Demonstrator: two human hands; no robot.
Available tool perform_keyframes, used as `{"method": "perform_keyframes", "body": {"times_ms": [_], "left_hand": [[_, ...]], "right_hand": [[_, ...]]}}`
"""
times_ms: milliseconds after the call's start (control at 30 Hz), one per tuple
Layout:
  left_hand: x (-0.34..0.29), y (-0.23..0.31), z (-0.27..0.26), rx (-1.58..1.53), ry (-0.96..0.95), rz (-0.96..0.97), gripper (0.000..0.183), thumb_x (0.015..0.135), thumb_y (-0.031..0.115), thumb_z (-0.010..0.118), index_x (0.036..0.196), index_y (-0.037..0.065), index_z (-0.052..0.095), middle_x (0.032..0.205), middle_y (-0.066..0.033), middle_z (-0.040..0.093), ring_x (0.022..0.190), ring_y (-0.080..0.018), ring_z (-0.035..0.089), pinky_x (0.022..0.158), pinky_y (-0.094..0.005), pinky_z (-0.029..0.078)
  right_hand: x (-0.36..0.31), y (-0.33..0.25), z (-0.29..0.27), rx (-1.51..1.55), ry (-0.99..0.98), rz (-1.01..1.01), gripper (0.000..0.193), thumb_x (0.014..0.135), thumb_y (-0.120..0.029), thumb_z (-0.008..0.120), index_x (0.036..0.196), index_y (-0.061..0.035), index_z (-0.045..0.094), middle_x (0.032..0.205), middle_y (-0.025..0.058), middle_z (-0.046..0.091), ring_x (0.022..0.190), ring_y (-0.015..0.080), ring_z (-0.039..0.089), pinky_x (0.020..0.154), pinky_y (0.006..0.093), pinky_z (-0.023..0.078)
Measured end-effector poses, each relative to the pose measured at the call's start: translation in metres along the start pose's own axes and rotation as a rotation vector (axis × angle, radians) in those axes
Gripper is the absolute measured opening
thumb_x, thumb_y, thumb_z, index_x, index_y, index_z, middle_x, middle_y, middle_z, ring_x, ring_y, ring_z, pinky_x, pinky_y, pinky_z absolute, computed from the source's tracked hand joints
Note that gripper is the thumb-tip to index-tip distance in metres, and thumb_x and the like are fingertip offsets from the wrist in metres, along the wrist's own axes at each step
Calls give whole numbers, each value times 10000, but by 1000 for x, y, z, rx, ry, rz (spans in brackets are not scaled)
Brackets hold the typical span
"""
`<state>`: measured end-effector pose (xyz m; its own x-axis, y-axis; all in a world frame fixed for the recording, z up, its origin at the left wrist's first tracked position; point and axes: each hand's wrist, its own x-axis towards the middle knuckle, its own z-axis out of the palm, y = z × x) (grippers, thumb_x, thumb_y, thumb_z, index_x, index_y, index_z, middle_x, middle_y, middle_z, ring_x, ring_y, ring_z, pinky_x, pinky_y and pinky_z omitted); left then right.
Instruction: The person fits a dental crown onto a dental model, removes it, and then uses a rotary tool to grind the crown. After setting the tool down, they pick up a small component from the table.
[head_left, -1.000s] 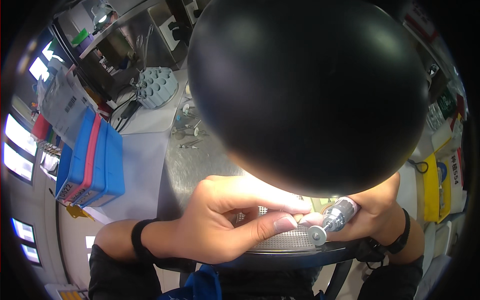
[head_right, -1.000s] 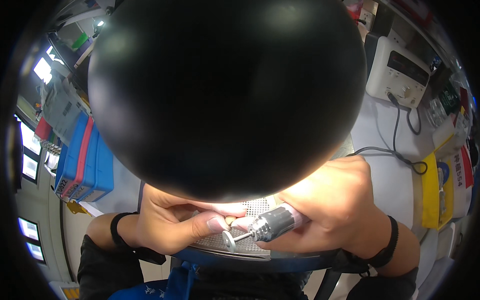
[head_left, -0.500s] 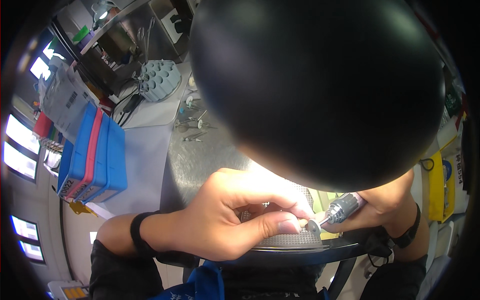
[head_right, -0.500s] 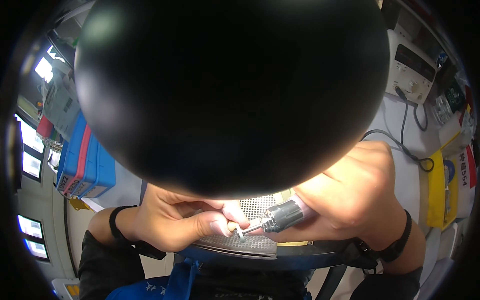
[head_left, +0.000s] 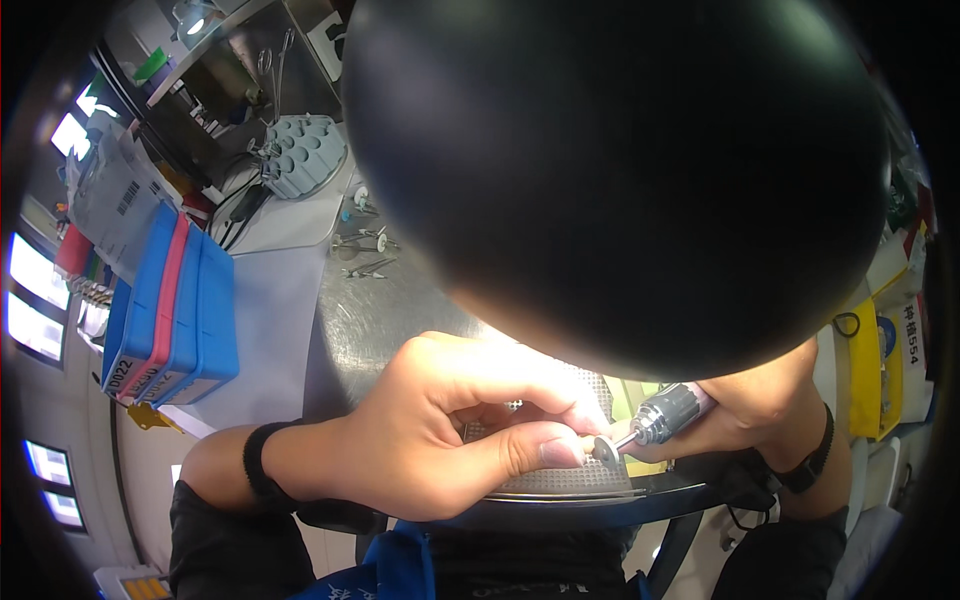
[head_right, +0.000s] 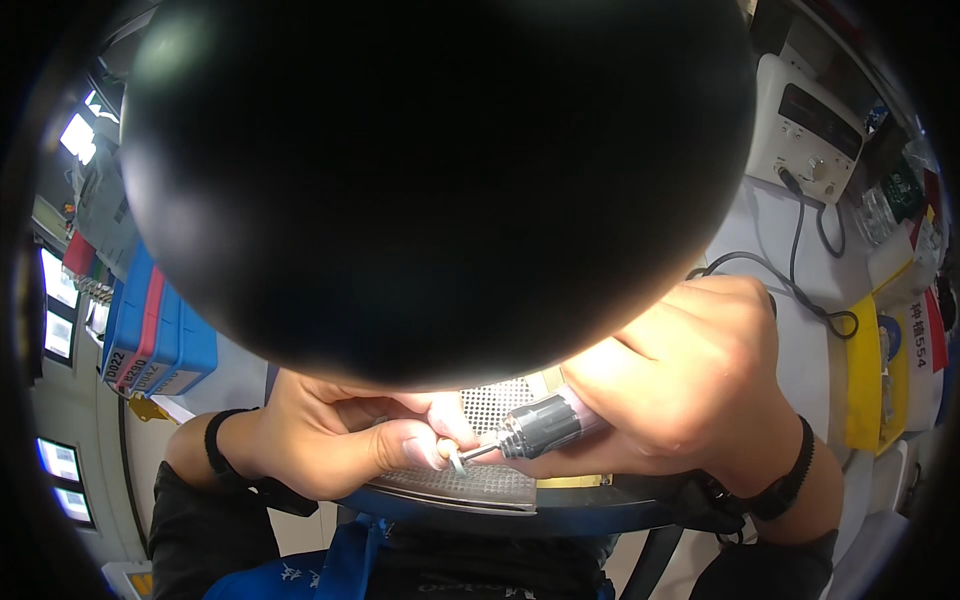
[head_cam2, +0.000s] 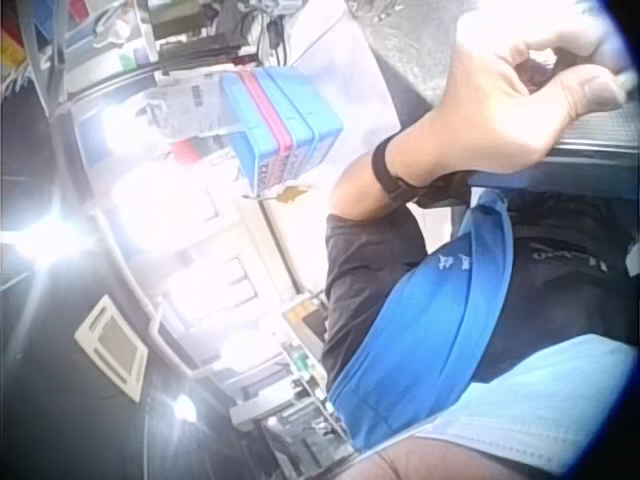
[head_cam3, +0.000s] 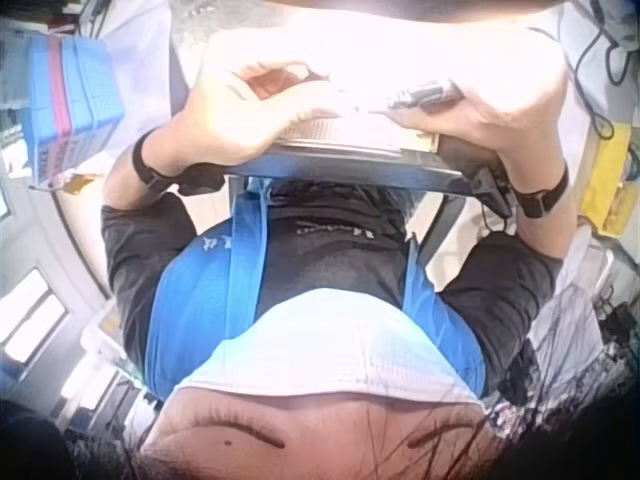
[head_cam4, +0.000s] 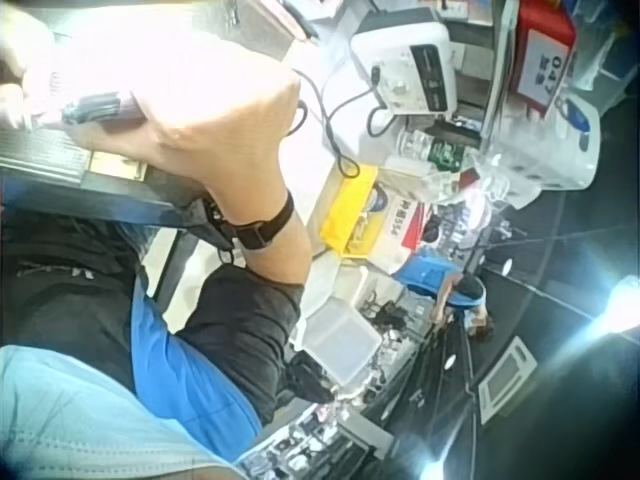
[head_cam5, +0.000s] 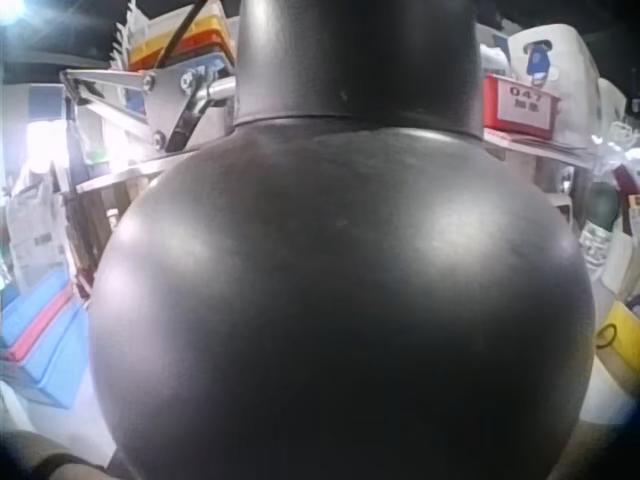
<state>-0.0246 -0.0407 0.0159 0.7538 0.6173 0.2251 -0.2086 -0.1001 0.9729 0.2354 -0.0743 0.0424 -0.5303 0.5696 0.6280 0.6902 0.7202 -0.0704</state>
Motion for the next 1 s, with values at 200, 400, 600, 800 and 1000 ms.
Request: {"method": "perform_keyframes", "body": {"times_ms": [200,400,600,800,1000], "left_hand": [[-1,3,-1,32,-19,-58,143,936,5,719,1071,-42,726,1026,-132,748,893,-130,706,764,-250,566],[3,1,2,7,-16,-24,141,935,-4,713,1071,-39,726,1023,-127,747,877,-130,705,763,-255,568],[3,4,-1,53,-45,-40,140,914,6,736,1049,-32,736,991,-122,754,847,-135,705,733,-253,549],[5,4,-4,146,-73,33,141,893,9,754,1028,-29,743,968,-120,759,802,-136,700,695,-250,535],[2,3,-5,130,-71,-21,130,885,0,755,1012,-29,745,954,-123,760,794,-147,708,688,-250,538]], "right_hand": [[2,1,2,-20,14,-17,586,614,-563,903,892,-63,777,806,33,753,628,160,715,517,272,523],[2,2,-6,0,-6,-5,562,610,-536,913,887,-69,772,786,21,741,611,158,701,510,269,519],[5,2,-6,-6,-23,-31,518,604,-521,921,855,-93,773,763,2,732,590,141,685,487,260,494],[4,1,-5,-11,-24,-13,497,594,-509,927,828,-98,774,702,-11,705,534,121,653,456,256,459],[-1,3,1,12,-17,-6,519,572,-510,931,826,-88,767,676,-5,687,501,116,632,434,258,440]]}}
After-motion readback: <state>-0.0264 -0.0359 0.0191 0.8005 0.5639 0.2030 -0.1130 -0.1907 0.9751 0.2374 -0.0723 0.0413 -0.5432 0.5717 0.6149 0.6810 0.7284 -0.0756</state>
